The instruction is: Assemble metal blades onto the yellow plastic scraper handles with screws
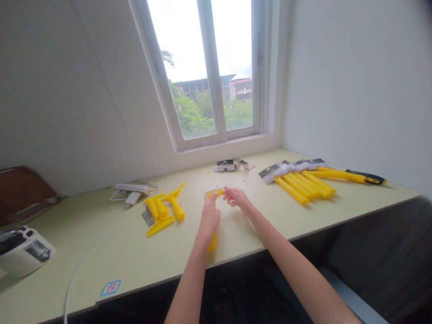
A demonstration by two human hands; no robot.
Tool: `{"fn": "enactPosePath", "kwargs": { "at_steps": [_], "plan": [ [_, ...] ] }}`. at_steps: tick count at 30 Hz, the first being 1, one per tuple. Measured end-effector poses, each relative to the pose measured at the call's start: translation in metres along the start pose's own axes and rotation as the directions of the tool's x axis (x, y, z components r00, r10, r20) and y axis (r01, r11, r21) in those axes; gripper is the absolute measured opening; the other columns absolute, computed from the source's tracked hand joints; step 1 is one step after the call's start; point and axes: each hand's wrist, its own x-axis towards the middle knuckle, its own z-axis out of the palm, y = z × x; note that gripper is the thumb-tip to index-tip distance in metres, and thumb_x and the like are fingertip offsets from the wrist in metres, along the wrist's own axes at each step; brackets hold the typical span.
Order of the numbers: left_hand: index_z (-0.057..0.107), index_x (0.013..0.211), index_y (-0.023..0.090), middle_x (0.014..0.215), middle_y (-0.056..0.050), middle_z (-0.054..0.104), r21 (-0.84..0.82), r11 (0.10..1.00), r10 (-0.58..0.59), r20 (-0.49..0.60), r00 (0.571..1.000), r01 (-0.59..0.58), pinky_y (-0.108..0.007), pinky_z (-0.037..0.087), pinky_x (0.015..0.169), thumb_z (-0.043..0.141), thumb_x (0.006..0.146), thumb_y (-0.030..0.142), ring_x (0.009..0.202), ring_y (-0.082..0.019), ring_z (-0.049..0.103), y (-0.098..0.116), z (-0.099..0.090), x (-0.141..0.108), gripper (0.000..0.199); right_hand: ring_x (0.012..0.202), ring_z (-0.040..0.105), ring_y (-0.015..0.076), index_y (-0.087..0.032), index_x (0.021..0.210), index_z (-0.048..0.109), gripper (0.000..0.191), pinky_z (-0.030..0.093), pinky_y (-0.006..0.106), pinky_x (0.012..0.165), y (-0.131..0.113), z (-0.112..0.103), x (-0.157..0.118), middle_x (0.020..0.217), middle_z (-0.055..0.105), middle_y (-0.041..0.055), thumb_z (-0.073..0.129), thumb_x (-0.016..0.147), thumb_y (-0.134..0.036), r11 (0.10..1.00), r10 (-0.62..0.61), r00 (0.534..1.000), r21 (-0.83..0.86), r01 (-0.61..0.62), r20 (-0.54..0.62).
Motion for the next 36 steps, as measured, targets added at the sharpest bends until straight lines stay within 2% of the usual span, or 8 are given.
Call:
{"fn": "enactPosePath", "kwargs": {
  "at_steps": [2,4,7,10,14,19,31,36],
  "plan": [
    [0.047,0.112,0.021,0.115,-0.008,0.049,-0.031,0.997,-0.071,-0.129,0.989,0.067,-0.032,0.036,0.091,0.042,0.060,-0.001,0.105,-0.019,0.049,-0.003,-0.001,0.007,0.057,0.046,0.048,0.0103,-0.013,0.064,0.063,0.035,0.034,0.022,0.044,0.006,-0.007,0.006,0.054,0.058,0.0034,0.050,0.070,-0.045,0.992,-0.114,0.960,-0.086,0.095,-0.255],
    [0.045,0.114,0.022,0.109,-0.006,0.053,-0.108,0.975,-0.208,-0.162,0.965,0.192,-0.031,0.042,0.083,0.045,0.062,0.003,0.093,-0.018,0.056,-0.008,-0.001,0.013,0.055,0.047,0.049,0.0116,-0.013,0.061,0.063,0.035,0.036,0.023,0.046,0.011,-0.016,0.011,0.052,0.058,0.0034,0.048,0.070,-0.043,0.982,-0.174,0.861,-0.151,0.115,-0.477],
    [0.043,0.117,0.023,0.102,-0.005,0.057,-0.200,0.930,-0.337,-0.132,0.932,0.308,-0.031,0.046,0.073,0.045,0.066,0.007,0.075,-0.015,0.060,-0.015,0.001,0.016,0.053,0.046,0.049,0.0128,-0.014,0.061,0.063,0.035,0.037,0.024,0.046,0.015,-0.025,0.014,0.051,0.058,0.0034,0.046,0.071,-0.043,0.987,-0.153,0.783,-0.130,0.093,-0.602],
    [0.045,0.116,0.022,0.110,-0.007,0.055,-0.123,0.965,-0.252,-0.203,0.946,0.231,-0.031,0.044,0.082,0.045,0.065,0.004,0.091,-0.018,0.058,-0.014,0.002,0.013,0.054,0.047,0.051,0.0133,-0.015,0.061,0.062,0.034,0.037,0.024,0.045,0.012,-0.022,0.011,0.054,0.060,0.0043,0.047,0.070,-0.044,0.986,-0.157,0.839,-0.122,0.110,-0.521],
    [0.045,0.120,0.022,0.132,-0.010,0.039,0.084,0.993,-0.062,-0.230,0.971,0.083,-0.033,0.037,0.093,0.040,0.066,-0.002,0.112,-0.021,0.048,0.002,0.004,0.006,0.060,0.054,0.056,0.0136,-0.016,0.075,0.064,0.030,0.039,0.022,0.044,0.001,-0.005,0.004,0.067,0.065,0.0055,0.051,0.069,-0.042,0.997,-0.054,0.984,0.037,0.061,-0.169],
    [0.044,0.125,0.022,0.143,-0.014,0.019,0.237,0.970,-0.033,-0.121,0.992,0.062,-0.038,0.039,0.090,0.036,0.070,-0.002,0.104,-0.025,0.054,0.021,0.015,-0.005,0.060,0.067,0.060,0.0158,-0.017,0.080,0.062,0.028,0.045,0.024,0.051,-0.009,0.005,-0.004,0.079,0.066,0.0071,0.055,0.070,-0.042,0.951,0.005,0.986,0.305,-0.056,0.165],
    [0.040,0.128,0.016,0.142,-0.020,0.020,0.483,0.875,0.053,-0.032,0.998,-0.031,-0.037,0.041,0.088,0.028,0.074,-0.004,0.106,-0.024,0.053,0.032,0.024,-0.014,0.059,0.049,0.047,0.0075,-0.016,0.055,0.049,0.019,0.034,0.021,0.048,-0.008,0.003,-0.008,0.053,0.053,-0.0031,0.065,0.057,-0.025,0.943,0.034,0.999,0.331,-0.044,0.037],
    [0.038,0.130,0.014,0.141,-0.023,0.021,0.544,0.838,0.049,-0.003,0.999,-0.039,-0.036,0.042,0.087,0.028,0.073,-0.004,0.106,-0.025,0.053,0.036,0.025,-0.016,0.060,0.052,0.047,0.0073,-0.017,0.056,0.045,0.020,0.033,0.021,0.052,-0.004,0.001,-0.004,0.054,0.052,-0.0048,0.065,0.054,-0.019,0.901,0.076,0.994,0.422,-0.100,0.074]
  ]
}}
